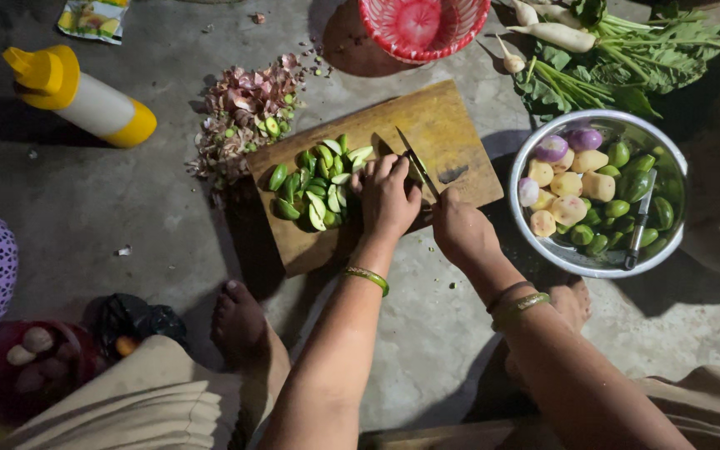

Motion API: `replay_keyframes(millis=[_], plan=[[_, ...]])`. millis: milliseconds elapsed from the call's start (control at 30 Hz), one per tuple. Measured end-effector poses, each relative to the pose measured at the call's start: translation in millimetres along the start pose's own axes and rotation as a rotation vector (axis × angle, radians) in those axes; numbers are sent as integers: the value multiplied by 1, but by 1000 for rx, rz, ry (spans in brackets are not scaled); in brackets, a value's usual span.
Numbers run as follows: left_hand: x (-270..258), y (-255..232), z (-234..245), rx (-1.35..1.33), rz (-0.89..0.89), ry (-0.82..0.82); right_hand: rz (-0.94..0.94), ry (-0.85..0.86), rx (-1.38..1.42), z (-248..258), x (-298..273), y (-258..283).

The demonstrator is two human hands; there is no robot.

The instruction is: The person peels and chops green vegetables on a wooden cutting board using a knife. They transfer the chopped pieces into a metal bowl and continue processing more vegetables from a nearby container.

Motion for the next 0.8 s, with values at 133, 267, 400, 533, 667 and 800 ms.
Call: replay_keyframes(millis=[133,267,400,533,667,800], plan=[[2,0,-1,4,-11,6,-19,-21,39,-8,-2,1],[-1,1,-1,-16,-10,10,-36,3,51,-17,-4,-1],[-1,-2,-1,-9,-25,28,-27,-17,79,-16,-4,0],[-3,-7,5,38,-72,8,-35,-5,81,-17,-3,2],[-7,-10,7,54,-109,-8,-10,-9,76,-22,-2,0],[-5,-13,7,74,-127,-6,8,16,47,-28,5,-4]])
Point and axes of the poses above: each hand's wrist, its own x-axis towards the middle knuckle, its own z-axis out of the back of the hand, y = z × x, the point moved 10 cm from there along x, towards the middle knuckle, and after that the axes turned 13 degrees about -x, right-handed, at the moved point
